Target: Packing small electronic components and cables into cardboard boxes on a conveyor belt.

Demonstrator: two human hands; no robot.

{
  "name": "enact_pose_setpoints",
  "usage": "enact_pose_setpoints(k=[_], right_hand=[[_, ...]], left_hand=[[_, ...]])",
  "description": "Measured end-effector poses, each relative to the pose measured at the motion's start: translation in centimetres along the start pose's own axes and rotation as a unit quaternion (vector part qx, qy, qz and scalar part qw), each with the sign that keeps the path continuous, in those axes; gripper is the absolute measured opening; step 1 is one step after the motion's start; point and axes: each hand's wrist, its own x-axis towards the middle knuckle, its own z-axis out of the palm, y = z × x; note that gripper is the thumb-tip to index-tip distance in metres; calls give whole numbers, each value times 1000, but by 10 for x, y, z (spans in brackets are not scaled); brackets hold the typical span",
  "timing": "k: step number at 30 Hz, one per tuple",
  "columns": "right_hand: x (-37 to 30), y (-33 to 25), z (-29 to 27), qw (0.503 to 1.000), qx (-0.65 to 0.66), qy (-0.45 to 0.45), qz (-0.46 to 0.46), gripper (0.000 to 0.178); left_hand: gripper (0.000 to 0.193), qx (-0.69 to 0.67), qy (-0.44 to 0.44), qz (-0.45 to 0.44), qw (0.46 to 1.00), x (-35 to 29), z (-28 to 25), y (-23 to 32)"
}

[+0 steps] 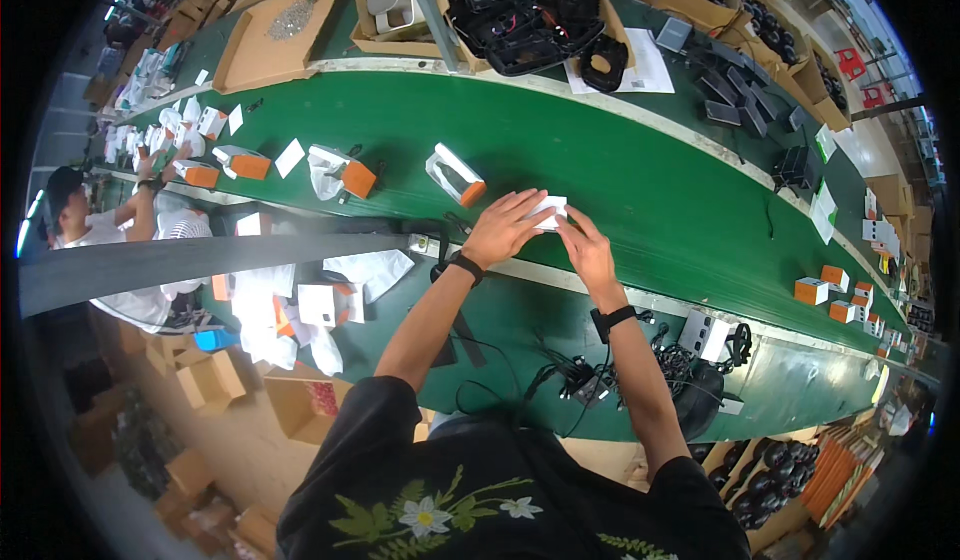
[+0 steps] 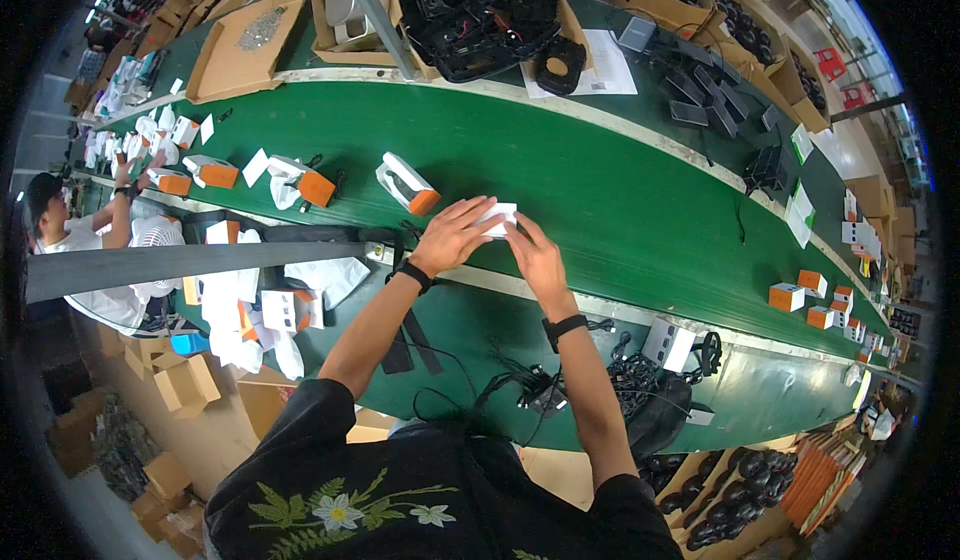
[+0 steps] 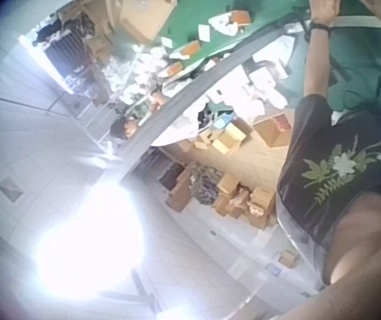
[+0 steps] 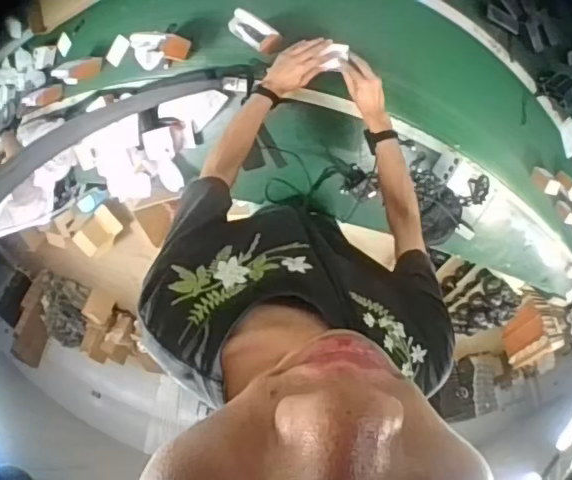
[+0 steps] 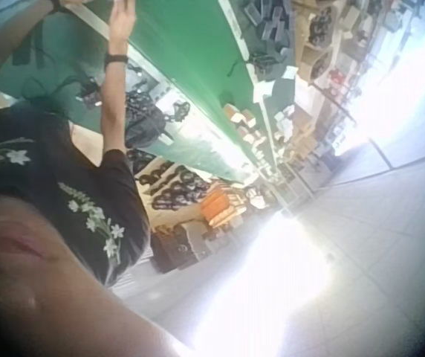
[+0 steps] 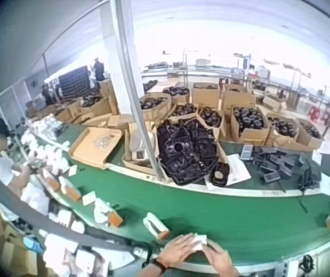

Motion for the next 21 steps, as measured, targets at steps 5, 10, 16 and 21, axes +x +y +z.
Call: enact_pose_setpoints(k=[5, 10, 16, 21], right_hand=[[-6, 23, 1, 989, -87, -21, -115, 28], [-8, 24, -3, 987, -112, -33, -108, 28], [14, 14, 0, 992, -40, -111, -34, 43], [20, 37, -20, 964, -254, 73, 31, 42]], left_hand=[[46, -31, 22, -1, 999, 5, 7, 1], [60, -8, -37, -14, 999, -4, 15, 7], [72, -5, -80, -23, 997, -7, 13, 14], [51, -79, 17, -184, 980, -63, 10, -5]])
